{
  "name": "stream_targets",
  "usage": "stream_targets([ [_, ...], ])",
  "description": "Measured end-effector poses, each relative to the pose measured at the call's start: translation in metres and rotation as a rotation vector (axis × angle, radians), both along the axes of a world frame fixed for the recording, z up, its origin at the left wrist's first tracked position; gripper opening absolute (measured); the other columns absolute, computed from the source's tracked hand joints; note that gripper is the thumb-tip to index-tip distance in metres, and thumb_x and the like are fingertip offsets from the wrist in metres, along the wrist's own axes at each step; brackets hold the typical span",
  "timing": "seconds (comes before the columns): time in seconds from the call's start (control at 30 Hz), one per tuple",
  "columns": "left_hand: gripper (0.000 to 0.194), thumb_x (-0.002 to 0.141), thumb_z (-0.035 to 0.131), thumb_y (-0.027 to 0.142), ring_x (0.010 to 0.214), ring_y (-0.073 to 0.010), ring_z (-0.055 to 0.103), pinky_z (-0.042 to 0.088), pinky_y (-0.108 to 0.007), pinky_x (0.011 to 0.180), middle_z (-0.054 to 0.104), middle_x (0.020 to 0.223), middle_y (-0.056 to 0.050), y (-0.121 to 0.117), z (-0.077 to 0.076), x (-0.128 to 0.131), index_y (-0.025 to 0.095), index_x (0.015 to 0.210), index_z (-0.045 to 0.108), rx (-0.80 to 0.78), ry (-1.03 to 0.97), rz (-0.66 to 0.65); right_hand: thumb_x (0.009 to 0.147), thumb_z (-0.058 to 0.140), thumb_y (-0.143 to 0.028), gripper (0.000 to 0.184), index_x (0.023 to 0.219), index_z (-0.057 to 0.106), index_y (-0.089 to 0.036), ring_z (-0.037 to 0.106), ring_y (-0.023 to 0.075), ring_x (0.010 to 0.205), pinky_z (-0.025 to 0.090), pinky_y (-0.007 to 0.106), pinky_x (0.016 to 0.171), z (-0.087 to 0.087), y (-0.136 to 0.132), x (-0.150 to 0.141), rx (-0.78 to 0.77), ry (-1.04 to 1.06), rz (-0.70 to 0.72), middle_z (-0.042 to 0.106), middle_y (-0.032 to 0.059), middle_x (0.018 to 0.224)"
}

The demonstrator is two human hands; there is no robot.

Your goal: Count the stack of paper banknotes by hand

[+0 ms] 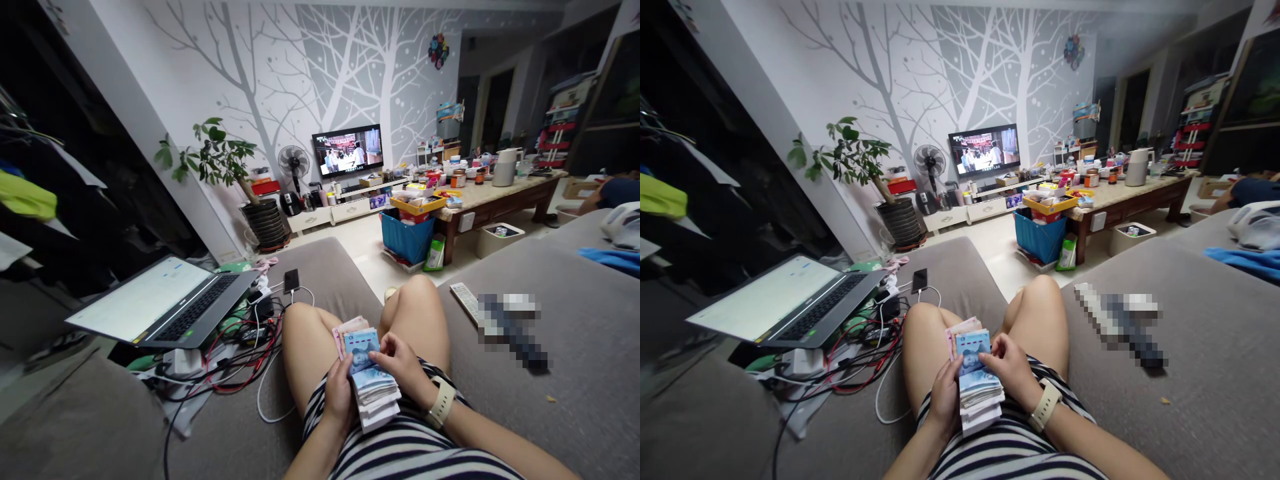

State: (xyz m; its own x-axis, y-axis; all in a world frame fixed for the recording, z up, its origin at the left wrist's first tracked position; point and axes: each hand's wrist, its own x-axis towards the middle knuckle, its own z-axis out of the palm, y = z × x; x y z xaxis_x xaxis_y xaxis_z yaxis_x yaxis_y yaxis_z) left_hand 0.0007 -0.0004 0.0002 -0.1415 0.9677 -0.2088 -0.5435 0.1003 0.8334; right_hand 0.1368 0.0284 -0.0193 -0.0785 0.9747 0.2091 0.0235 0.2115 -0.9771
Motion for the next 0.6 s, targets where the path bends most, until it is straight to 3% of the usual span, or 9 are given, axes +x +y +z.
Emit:
stream_targets([
  [0.13,0.036,0.061,0.071,0.03,0.08,-0.0278,0.067,0.049,-0.037,0.076,0.073,0.075,-0.009,0.0,0.001,0.001,0.01,0.09,0.069,-0.004,0.001,0.016,0.068,0.069,-0.036,0.028,0.079,0.05,-0.019,0.049,0.0143,0.065,0.039,0.025,0.061,-0.003,0.002,0.001,-0.012,0.003,0.023,0.054,-0.0027,0.07],
  [0.33,0.038,0.061,0.07,0.032,0.08,-0.027,0.067,0.049,-0.037,0.076,0.073,0.079,-0.008,0.002,-0.005,-0.001,0.011,0.093,0.069,0.008,0.001,0.011,0.065,0.07,-0.03,0.029,0.083,0.051,-0.019,0.054,0.0166,0.074,0.042,0.027,0.067,-0.008,0.003,0.004,-0.18,0.083,0.161,0.057,-0.0013,0.076],
  [0.43,0.036,0.062,0.07,0.031,0.081,-0.0262,0.067,0.049,-0.037,0.076,0.073,0.083,-0.009,0.005,-0.01,-0.002,0.011,0.093,0.068,0.023,0.014,-0.005,0.065,0.071,-0.031,0.028,0.08,0.051,-0.019,0.052,0.0138,0.067,0.042,0.025,0.061,-0.005,0.0,0.008,-0.192,0.137,0.154,0.055,-0.0016,0.077],
  [0.6,0.032,0.065,0.067,0.031,0.083,-0.0265,0.067,0.049,-0.037,0.078,0.073,0.087,-0.011,0.009,-0.015,-0.002,0.01,0.09,0.069,0.008,0.026,-0.012,0.08,0.053,-0.05,0.032,0.086,0.054,-0.019,0.044,0.0104,0.054,0.036,0.021,0.049,0.003,-0.007,0.014,-0.174,0.273,0.276,0.048,-0.0027,0.067],
])
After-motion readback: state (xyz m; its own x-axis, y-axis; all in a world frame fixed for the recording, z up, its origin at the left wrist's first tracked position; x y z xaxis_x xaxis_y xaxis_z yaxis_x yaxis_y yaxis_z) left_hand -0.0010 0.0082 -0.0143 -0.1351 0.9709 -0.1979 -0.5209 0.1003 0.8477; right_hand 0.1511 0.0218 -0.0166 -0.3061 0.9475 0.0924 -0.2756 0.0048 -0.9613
